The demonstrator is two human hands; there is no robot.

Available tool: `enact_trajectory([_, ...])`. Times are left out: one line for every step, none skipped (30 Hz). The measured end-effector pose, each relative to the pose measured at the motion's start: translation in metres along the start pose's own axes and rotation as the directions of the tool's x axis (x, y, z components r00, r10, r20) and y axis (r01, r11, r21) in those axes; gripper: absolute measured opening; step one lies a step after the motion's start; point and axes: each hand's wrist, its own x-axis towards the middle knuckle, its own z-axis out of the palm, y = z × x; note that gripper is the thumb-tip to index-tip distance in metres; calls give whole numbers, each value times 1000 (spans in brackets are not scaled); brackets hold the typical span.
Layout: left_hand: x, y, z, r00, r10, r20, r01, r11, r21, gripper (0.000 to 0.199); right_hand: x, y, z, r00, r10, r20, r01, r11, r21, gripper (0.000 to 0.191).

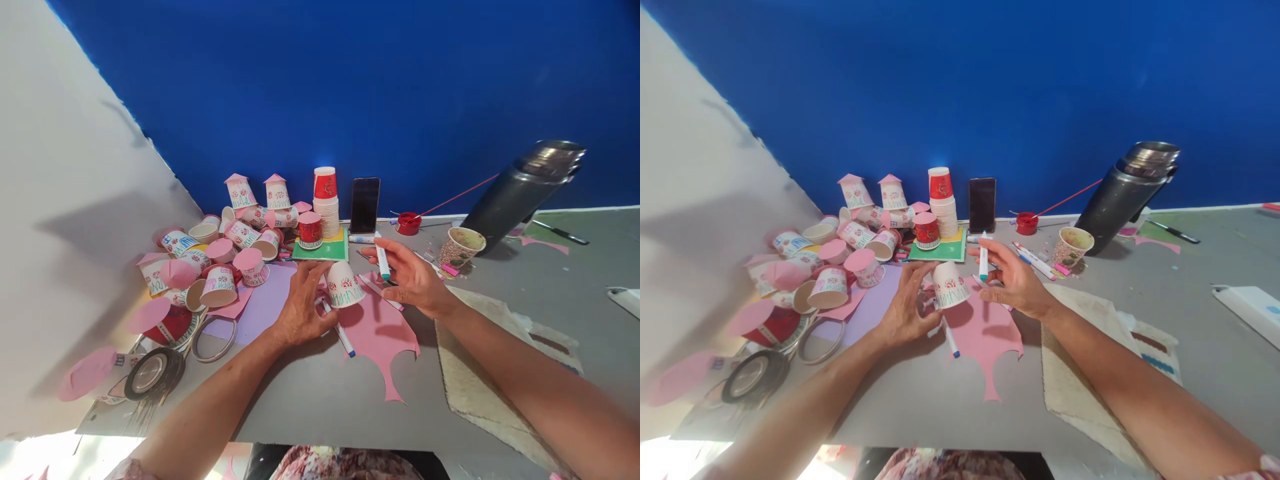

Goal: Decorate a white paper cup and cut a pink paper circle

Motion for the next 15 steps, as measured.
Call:
enact_trajectory([0,0,0,1000,6,8,-6,1000,-2,86,0,0,1,1000,-6,-24,6,1000,-13,91])
enact_trajectory([1,0,0,1000,10,12,-10,1000,-6,85,0,0,1,997,-18,-70,15,999,-45,84])
enact_trajectory([2,0,0,1000,9,11,-9,1000,-13,85,0,1,1,990,-38,-138,25,995,-96,73])
enact_trajectory([2,1,0,1000,5,9,-4,1000,-22,84,0,1,2,974,-64,-215,31,988,-154,60])
enact_trajectory([2,1,0,1000,-3,7,4,999,-33,85,0,1,2,952,-92,-291,33,979,-201,46])
enact_trajectory([3,1,-1,1000,-13,9,13,999,-44,85,0,1,2,931,-116,-346,36,973,-229,36])
enact_trajectory([3,2,-1,1000,-23,14,24,998,-55,86,0,0,2,917,-132,-377,42,970,-238,32])
enact_trajectory([3,2,-1,999,-32,21,33,997,-64,86,-1,-1,2,911,-147,-385,57,970,-234,33])
enact_trajectory([3,1,-1,999,-40,26,42,996,-73,86,-3,-3,2,912,-160,-378,76,971,-227,36])
enact_trajectory([3,1,-1,999,-46,27,48,996,-82,87,-5,-5,3,918,-173,-358,94,969,-228,38])
enact_trajectory([3,1,-1,999,-49,22,51,995,-90,87,-8,-8,5,924,-185,-334,105,964,-242,37])
enact_trajectory([3,1,-2,999,-51,15,53,994,-97,86,-12,-10,7,931,-188,-312,107,960,-260,35])
enact_trajectory([3,0,-2,999,-54,6,55,993,-101,85,-15,-13,9,941,-184,-285,103,955,-278,31])
enact_trajectory([3,0,-3,998,-57,-1,56,993,-101,83,-18,-16,12,948,-179,-264,97,950,-297,26])
enact_trajectory([3,0,-3,998,-59,-8,58,994,-96,81,-21,-18,14,952,-181,-245,98,944,-315,22])
